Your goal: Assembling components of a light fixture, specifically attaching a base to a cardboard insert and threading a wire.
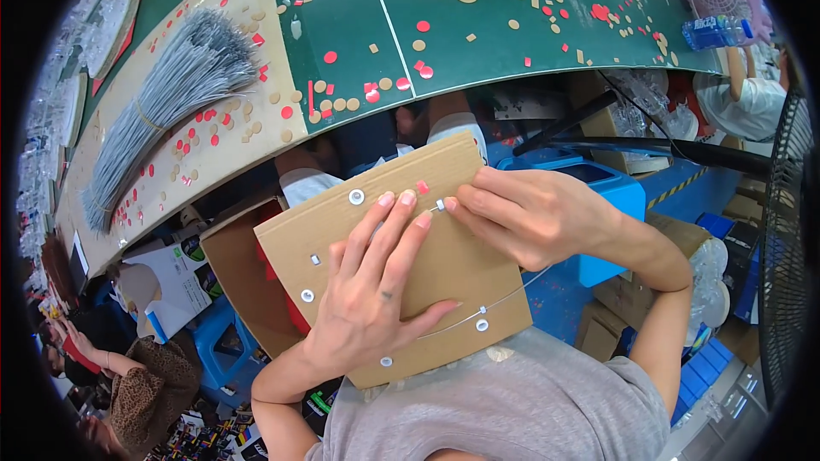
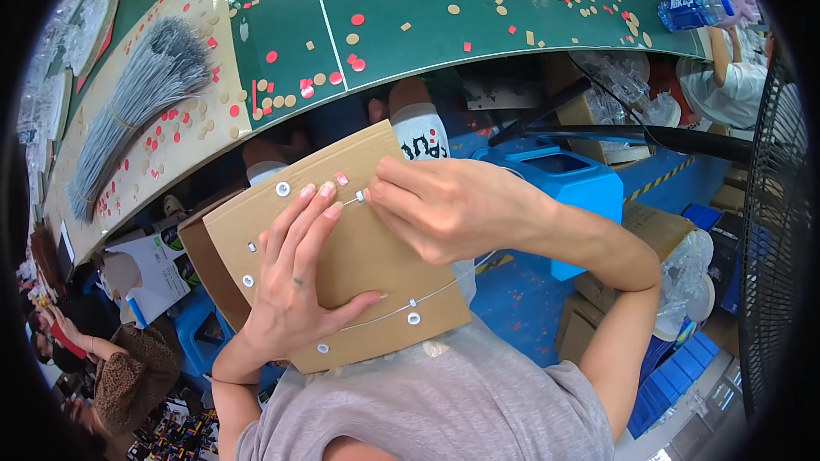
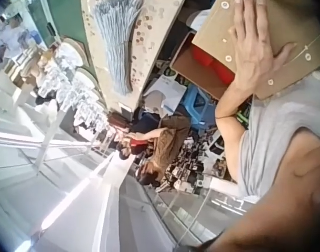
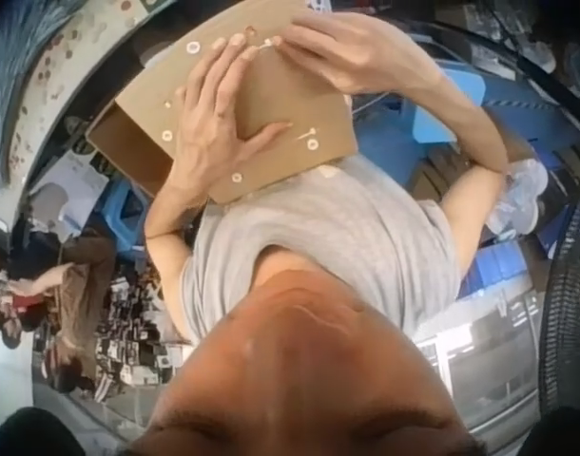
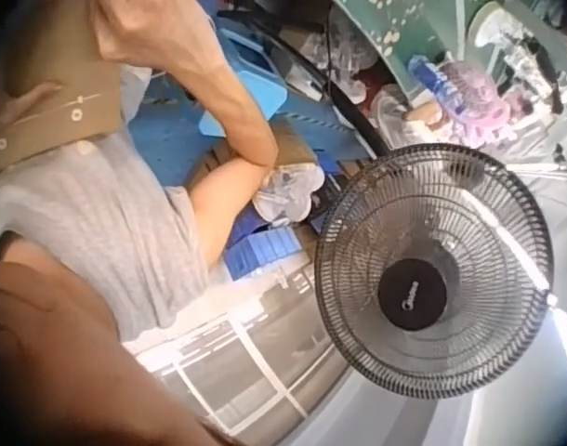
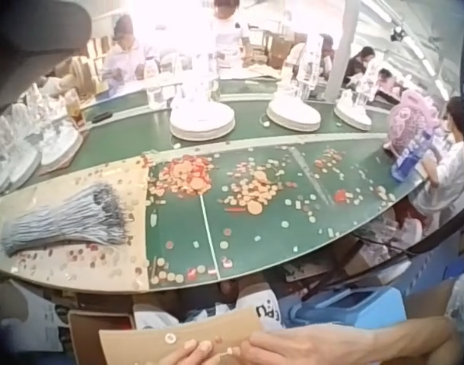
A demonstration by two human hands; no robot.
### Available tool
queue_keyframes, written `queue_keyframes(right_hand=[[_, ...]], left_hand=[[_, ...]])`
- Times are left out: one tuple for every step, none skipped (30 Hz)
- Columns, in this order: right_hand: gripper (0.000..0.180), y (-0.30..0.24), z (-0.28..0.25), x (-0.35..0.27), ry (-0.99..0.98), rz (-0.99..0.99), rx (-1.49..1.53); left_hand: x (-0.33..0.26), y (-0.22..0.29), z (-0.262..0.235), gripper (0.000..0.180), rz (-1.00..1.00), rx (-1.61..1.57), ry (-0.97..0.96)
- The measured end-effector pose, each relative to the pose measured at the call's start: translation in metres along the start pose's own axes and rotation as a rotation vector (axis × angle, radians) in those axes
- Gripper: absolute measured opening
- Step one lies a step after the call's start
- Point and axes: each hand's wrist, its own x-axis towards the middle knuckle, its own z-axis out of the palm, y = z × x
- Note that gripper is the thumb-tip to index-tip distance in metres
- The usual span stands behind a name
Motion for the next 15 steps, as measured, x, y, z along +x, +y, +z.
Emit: queue_keyframes(right_hand=[[0.051,0.000,-0.001,0.000,0.007,-0.002,-0.005],[0.047,0.001,-0.003,0.001,-0.022,0.017,0.022],[0.043,0.002,-0.005,0.002,-0.052,0.036,0.048],[0.043,0.002,-0.007,0.001,-0.044,0.033,0.041],[0.040,0.003,-0.009,-0.001,-0.030,0.059,0.050],[0.037,0.002,-0.010,-0.003,-0.017,0.084,0.060],[0.035,0.001,-0.011,-0.005,-0.002,0.100,0.067],[0.035,-0.001,-0.011,-0.005,0.003,0.097,0.060],[0.035,-0.003,-0.009,-0.005,-0.023,0.077,0.034],[0.034,-0.005,-0.008,-0.005,-0.049,0.058,0.007],[0.034,-0.006,-0.005,-0.005,-0.046,0.054,-0.001],[0.034,-0.008,-0.002,-0.004,-0.029,0.068,-0.011],[0.035,-0.009,-0.001,-0.004,-0.013,0.083,-0.020],[0.035,-0.012,0.000,-0.003,-0.011,0.076,-0.024],[0.035,-0.015,0.000,-0.002,0.003,0.089,-0.045]], left_hand=[[0.000,0.001,0.000,0.102,0.002,0.009,0.001],[0.001,0.001,0.000,0.105,-0.008,-0.017,0.012],[0.001,0.001,0.000,0.107,-0.019,-0.043,0.023],[0.002,0.002,0.000,0.107,-0.015,-0.033,0.026],[0.002,0.002,0.000,0.105,-0.024,-0.068,0.034],[0.002,0.002,-0.001,0.103,-0.033,-0.104,0.043],[0.001,0.001,-0.002,0.103,-0.031,-0.094,0.047],[0.002,0.000,-0.001,0.100,-0.016,-0.100,0.049],[0.003,0.000,-0.001,0.096,-0.001,-0.107,0.050],[0.004,0.001,-0.002,0.096,0.004,-0.101,0.055],[0.006,0.001,-0.002,0.089,0.004,-0.097,0.085],[0.008,0.001,-0.002,0.081,0.003,-0.095,0.115],[0.012,0.001,-0.003,0.081,0.009,-0.090,0.120],[0.016,0.001,-0.003,0.068,0.018,-0.029,0.135],[0.020,0.000,-0.003,0.054,0.026,0.031,0.150]])
